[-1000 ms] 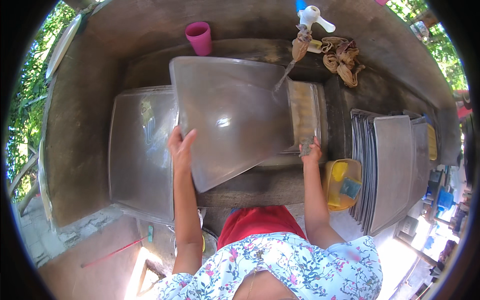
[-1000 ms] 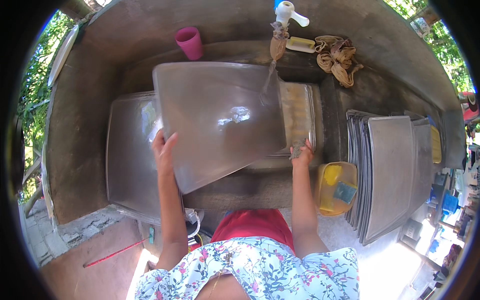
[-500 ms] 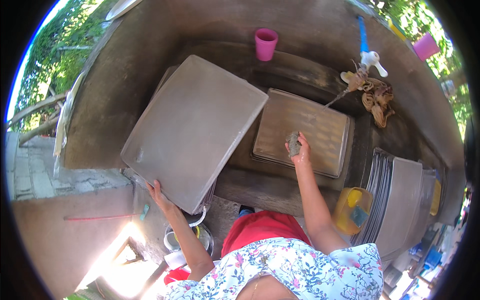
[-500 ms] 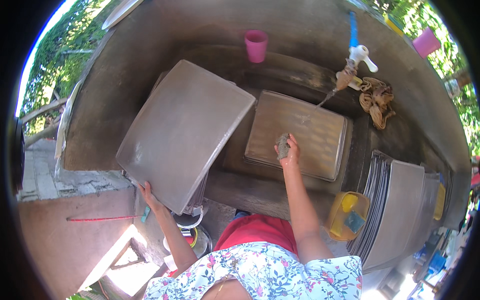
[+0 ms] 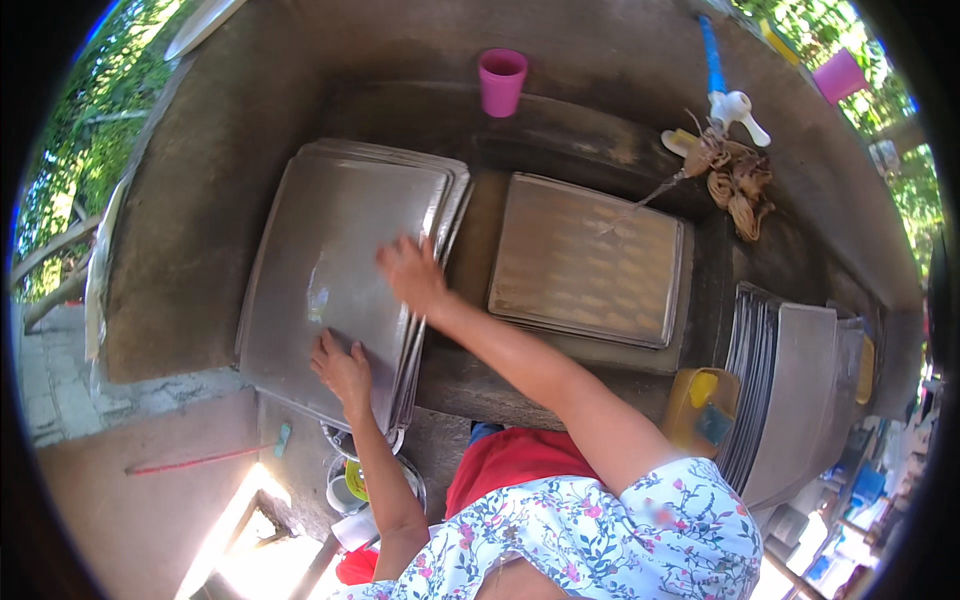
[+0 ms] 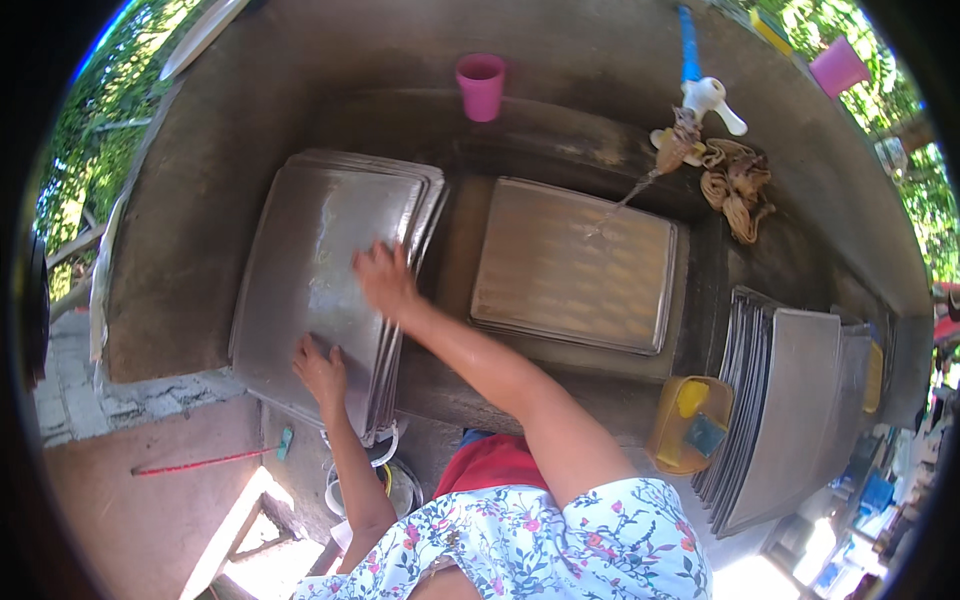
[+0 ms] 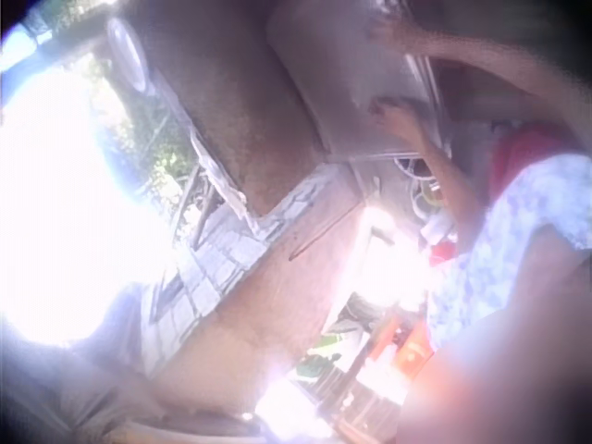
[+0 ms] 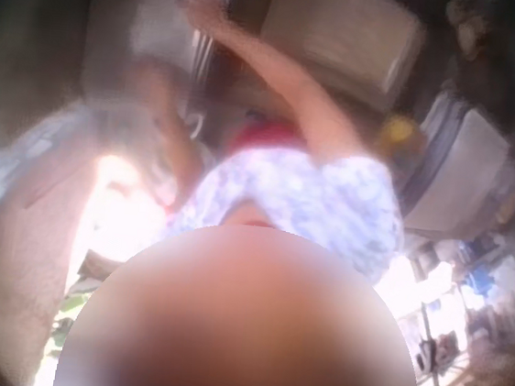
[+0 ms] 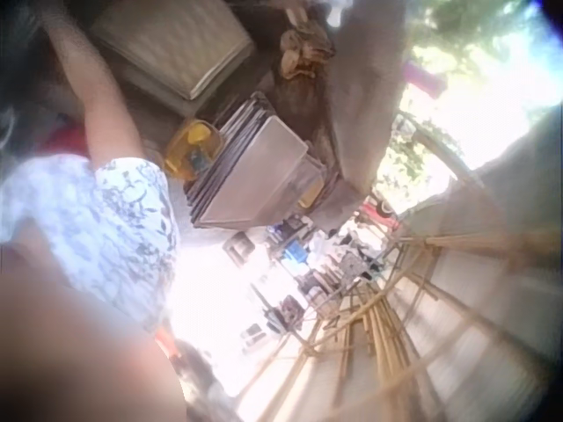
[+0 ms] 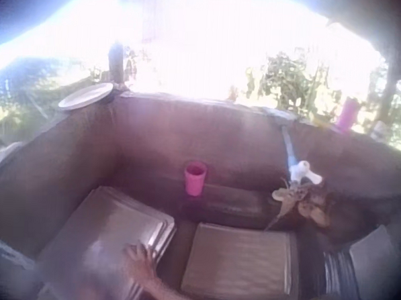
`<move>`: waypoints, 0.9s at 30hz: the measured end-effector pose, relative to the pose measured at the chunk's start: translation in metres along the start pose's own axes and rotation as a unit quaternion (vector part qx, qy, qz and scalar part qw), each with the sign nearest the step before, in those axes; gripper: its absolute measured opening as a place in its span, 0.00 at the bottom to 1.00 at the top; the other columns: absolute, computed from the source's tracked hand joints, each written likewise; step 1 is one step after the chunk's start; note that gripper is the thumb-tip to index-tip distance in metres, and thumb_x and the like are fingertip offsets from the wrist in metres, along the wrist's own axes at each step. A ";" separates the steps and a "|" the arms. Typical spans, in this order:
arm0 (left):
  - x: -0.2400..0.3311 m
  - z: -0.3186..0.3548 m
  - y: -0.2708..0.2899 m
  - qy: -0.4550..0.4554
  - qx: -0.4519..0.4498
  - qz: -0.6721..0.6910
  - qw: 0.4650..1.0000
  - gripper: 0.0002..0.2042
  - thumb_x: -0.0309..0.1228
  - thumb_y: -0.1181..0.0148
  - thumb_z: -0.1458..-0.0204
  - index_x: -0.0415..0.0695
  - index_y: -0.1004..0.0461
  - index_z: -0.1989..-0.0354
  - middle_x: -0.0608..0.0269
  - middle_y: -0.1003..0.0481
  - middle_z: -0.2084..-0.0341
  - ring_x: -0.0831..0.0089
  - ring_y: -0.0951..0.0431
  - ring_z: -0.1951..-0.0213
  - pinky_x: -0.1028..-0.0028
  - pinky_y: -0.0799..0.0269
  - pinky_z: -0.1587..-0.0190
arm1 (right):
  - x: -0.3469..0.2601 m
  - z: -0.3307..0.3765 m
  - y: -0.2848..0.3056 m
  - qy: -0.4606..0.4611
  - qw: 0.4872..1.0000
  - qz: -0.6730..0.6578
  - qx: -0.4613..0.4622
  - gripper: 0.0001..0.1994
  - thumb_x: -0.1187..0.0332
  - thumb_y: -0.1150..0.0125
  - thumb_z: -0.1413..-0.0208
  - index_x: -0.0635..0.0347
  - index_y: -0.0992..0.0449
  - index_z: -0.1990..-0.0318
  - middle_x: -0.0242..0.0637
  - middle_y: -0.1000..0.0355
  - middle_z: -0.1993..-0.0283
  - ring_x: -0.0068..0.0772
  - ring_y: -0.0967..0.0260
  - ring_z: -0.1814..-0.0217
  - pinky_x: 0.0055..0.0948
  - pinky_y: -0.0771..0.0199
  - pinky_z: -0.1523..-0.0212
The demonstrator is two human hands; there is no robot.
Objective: The person washes multiple metal trays in a concrete sink using a scrubber and running water. They scrub each tray, rinse it, and place it into a stack of clean trays. The process is repeated for several trays.
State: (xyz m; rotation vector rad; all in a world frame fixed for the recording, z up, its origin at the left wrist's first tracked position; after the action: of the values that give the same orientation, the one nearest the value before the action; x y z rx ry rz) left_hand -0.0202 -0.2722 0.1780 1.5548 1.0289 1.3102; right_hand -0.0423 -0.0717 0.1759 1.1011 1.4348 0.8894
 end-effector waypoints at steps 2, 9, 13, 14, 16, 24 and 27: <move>0.019 -0.003 0.005 0.013 -0.025 -0.007 1.000 0.27 0.26 0.39 0.56 0.38 0.38 0.44 0.42 0.38 0.48 0.48 0.38 0.46 0.58 0.43 0.44 | 0.104 -0.022 0.040 -0.144 0.982 -0.050 0.115 0.14 0.68 0.52 0.49 0.52 0.26 0.56 0.36 0.34 0.47 0.45 0.42 0.43 0.50 0.40 0.46; 0.197 0.016 -0.086 -0.189 -0.160 0.352 0.903 0.19 0.22 0.45 0.52 0.38 0.34 0.49 0.47 0.34 0.54 0.51 0.32 0.52 0.62 0.35 0.49 | 0.211 0.126 -0.046 -0.260 0.956 -0.082 0.105 0.17 0.74 0.48 0.54 0.57 0.26 0.54 0.44 0.34 0.52 0.50 0.37 0.51 0.43 0.35 0.52; 0.235 0.022 -0.251 -0.079 -0.236 0.144 0.958 0.19 0.25 0.48 0.49 0.42 0.35 0.47 0.48 0.35 0.52 0.49 0.32 0.51 0.60 0.34 0.50 | 0.172 0.196 -0.118 -0.059 0.995 -0.030 0.071 0.19 0.74 0.48 0.57 0.58 0.27 0.53 0.40 0.34 0.49 0.48 0.39 0.45 0.42 0.39 0.43; 0.224 0.024 -0.280 -0.016 -0.241 0.100 0.965 0.19 0.26 0.48 0.49 0.42 0.35 0.47 0.47 0.35 0.51 0.49 0.32 0.50 0.59 0.33 0.51 | 0.180 0.219 -0.115 -0.006 0.997 -0.020 0.077 0.19 0.74 0.48 0.56 0.59 0.28 0.53 0.40 0.34 0.48 0.47 0.40 0.43 0.42 0.42 0.40; 0.209 0.028 -0.320 0.023 -0.276 0.032 0.960 0.18 0.28 0.46 0.49 0.43 0.35 0.48 0.47 0.35 0.50 0.48 0.32 0.49 0.58 0.32 0.52 | 0.237 0.276 -0.092 -0.041 0.993 -0.004 0.108 0.20 0.72 0.52 0.52 0.55 0.28 0.49 0.37 0.36 0.42 0.44 0.44 0.37 0.43 0.50 0.34; 0.209 0.023 -0.305 -0.090 -0.273 0.014 0.958 0.16 0.35 0.38 0.54 0.43 0.28 0.57 0.51 0.25 0.61 0.51 0.26 0.56 0.58 0.31 0.55 | 0.503 0.345 -0.058 -0.483 0.817 -0.037 0.313 0.17 0.67 0.55 0.42 0.65 0.34 0.48 0.44 0.35 0.46 0.41 0.42 0.40 0.41 0.47 0.37; 0.211 0.019 -0.299 -0.084 -0.262 0.004 0.961 0.14 0.34 0.37 0.55 0.42 0.26 0.61 0.51 0.24 0.66 0.52 0.25 0.58 0.58 0.30 0.56 | 0.481 0.239 -0.088 -0.441 0.850 0.055 0.284 0.22 0.63 0.51 0.46 0.65 0.37 0.45 0.45 0.40 0.42 0.46 0.46 0.37 0.44 0.46 0.39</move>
State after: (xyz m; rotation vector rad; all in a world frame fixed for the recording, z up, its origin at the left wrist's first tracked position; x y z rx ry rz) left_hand 0.0019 0.0191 -0.0433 1.2339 0.5101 1.2979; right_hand 0.1783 0.3508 -0.0868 1.7445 0.8383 -0.0666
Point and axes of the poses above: each hand's wrist, its own z-axis away from the middle knuckle, its own y-axis out of the back of the hand, x = y × z, the point moved 7 cm from there along -z, towards the middle knuckle
